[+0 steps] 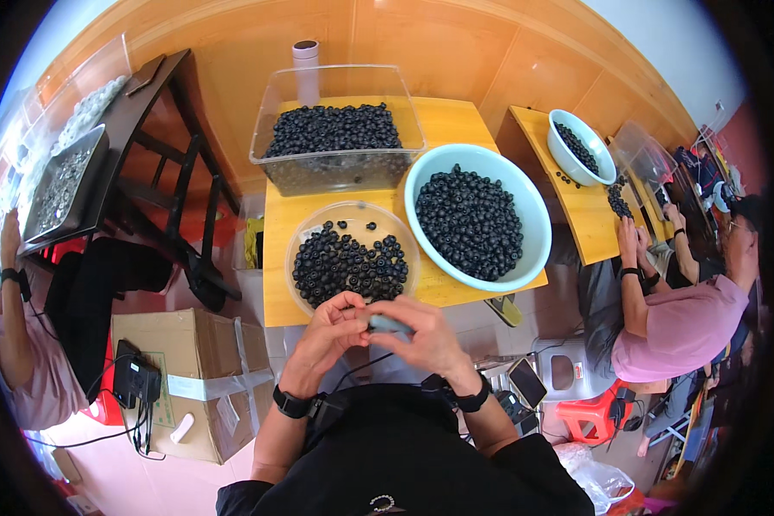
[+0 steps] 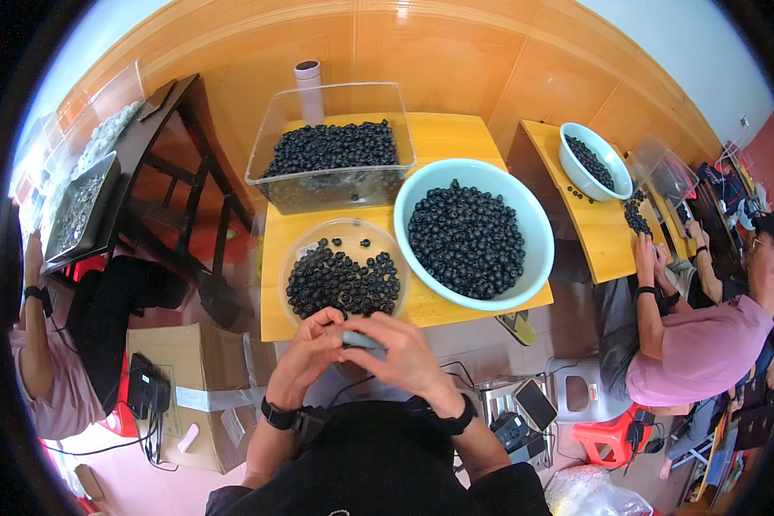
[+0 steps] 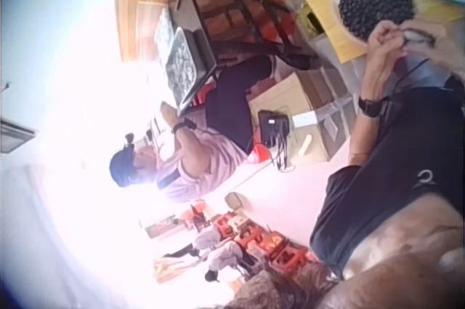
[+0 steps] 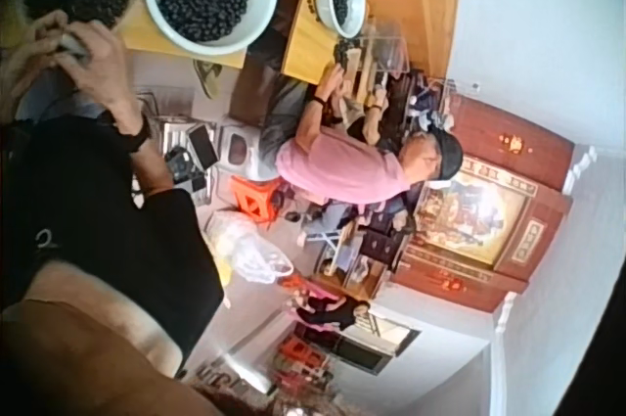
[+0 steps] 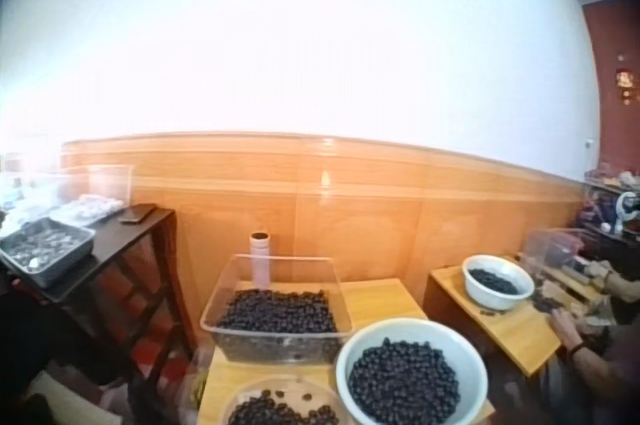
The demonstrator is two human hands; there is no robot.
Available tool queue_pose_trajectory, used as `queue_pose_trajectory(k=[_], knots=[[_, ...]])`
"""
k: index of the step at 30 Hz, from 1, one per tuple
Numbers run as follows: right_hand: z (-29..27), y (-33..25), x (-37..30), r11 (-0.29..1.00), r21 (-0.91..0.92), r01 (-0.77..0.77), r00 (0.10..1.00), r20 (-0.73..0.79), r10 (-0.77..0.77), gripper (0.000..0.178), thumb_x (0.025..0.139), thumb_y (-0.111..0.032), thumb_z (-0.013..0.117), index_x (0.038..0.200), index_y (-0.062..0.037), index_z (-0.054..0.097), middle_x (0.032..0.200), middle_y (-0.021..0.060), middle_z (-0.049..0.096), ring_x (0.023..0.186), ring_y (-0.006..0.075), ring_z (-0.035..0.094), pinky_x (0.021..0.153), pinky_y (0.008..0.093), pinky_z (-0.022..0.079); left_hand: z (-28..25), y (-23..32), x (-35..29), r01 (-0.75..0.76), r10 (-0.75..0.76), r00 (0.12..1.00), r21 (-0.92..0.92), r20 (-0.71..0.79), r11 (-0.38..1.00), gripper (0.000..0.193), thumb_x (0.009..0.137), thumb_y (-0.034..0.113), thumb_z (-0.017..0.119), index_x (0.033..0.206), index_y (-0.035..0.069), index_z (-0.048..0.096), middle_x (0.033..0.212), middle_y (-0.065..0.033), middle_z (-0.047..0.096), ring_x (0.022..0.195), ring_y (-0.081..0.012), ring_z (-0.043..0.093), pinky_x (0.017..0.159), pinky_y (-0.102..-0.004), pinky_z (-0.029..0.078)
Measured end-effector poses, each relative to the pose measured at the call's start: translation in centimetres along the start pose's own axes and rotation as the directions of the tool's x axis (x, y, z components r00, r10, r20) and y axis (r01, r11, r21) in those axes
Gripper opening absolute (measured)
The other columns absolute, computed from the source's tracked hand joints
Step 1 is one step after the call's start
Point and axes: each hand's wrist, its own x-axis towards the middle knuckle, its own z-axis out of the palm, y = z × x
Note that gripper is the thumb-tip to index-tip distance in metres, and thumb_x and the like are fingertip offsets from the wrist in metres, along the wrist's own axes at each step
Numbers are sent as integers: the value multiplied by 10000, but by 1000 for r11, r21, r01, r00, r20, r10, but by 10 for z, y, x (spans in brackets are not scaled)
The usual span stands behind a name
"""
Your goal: Inspecting and sorting small black plastic or rubber components from containers into bowls at a workstation.
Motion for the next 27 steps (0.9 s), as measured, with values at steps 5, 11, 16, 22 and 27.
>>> queue_pose_trajectory(k=[5, 11, 16, 22, 27], knots=[[8, 9, -4, 999, -23, 22, 995, 101, -19, 266, 750, -90, 685, 1011, -62, 643, 793, 85, 598, 691, 264, 580, 610, 333, 458, -3, -3, 1, 45, -44, 999, 76, -24, 996, 270, 797, -24, 616, 1029, 50, 500, 962, -118, 632, 732, -148, 638, 651, -248, 553], [-56, 40, 37, 931, -363, -26, 891, -431, -143, 465, 689, -20, 692, 1138, -26, 571, 826, 135, 593, 718, 268, 585, 643, 346, 470, 10, 11, -2, -1, 56, 978, 266, -201, 964, 246, 842, 57, 606, 1073, 55, 522, 964, -89, 633, 784, -130, 624, 678, -251, 546], [-75, 51, 25, 964, -190, -187, 782, -622, 29, 404, 738, 17, 654, 1131, -18, 568, 826, 123, 579, 724, 227, 570, 640, 347, 452, -9, 8, 1, -72, 252, 929, 535, -271, 842, 170, 843, 67, 614, 1004, 19, 586, 933, -81, 644, 765, -114, 616, 679, -235, 522], [-67, 71, -9, 798, -492, -348, 798, -602, -23, 177, 770, -17, 635, 938, 37, 614, 796, 159, 572, 709, 318, 568, 625, 357, 436, -7, -3, 32, -34, 303, 944, 879, -128, 476, 163, 772, 15, 642, 933, -12, 640, 872, -74, 654, 729, -108, 616, 665, -244, 509], [-62, 73, -9, 789, -494, -366, 793, -610, -14, 178, 773, -47, 632, 951, -40, 636, 831, 116, 582, 709, 318, 590, 604, 382, 451, 4, -25, 67, -128, 317, 938, 990, 142, -64, 255, 681, -15, 630, 935, 1, 652, 827, -123, 618, 664, -224, 626, 639, -319, 503]])
